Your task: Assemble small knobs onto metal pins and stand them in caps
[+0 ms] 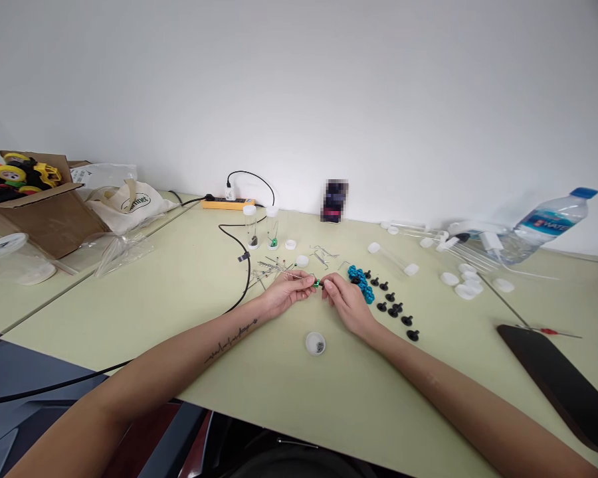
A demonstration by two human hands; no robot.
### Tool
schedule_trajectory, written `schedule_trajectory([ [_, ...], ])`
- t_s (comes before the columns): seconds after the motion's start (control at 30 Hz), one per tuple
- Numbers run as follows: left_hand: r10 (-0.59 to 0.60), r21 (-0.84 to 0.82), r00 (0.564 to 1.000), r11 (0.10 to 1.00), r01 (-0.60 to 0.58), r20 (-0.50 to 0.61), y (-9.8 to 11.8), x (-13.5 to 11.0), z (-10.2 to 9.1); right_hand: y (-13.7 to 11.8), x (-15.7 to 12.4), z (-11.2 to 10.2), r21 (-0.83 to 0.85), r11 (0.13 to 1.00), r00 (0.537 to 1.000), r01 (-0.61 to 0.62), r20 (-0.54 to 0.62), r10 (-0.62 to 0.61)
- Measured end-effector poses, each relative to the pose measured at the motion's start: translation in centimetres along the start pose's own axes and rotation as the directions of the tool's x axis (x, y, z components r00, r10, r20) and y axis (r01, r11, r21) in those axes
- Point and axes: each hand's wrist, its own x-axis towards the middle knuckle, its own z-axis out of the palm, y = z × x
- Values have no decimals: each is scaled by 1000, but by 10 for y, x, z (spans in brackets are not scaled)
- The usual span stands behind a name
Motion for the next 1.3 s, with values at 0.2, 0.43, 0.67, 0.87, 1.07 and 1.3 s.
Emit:
schedule_trajectory([
  [0.2, 7, -21, 1000, 1000, -6, 6, 0, 0, -1, -2, -1, 0, -29, 1000, 1000, -4, -6, 4],
  [0.43, -2, -14, 1000, 1000, 2, 5, 0, 0, -1, -1, 0, 1, -13, 1000, 1000, -2, -5, 2],
  [0.67, -1, -25, 1000, 1000, 1, 4, 0, 0, -1, -2, 0, 0, -53, 999, 1000, 0, 15, 1],
  [0.87, 10, -28, 1000, 1000, -10, 21, 0, 0, -1, -3, -1, 1, -25, 1000, 1000, -7, -11, 7],
  [1.07, 7, -33, 1000, 999, -7, 13, 0, 0, -1, -2, -1, 0, -56, 998, 1000, -2, 12, 3],
  [1.3, 9, -24, 1000, 1000, -9, 23, 0, 0, -2, -5, -1, 1, -20, 1000, 1000, 0, -7, 0],
])
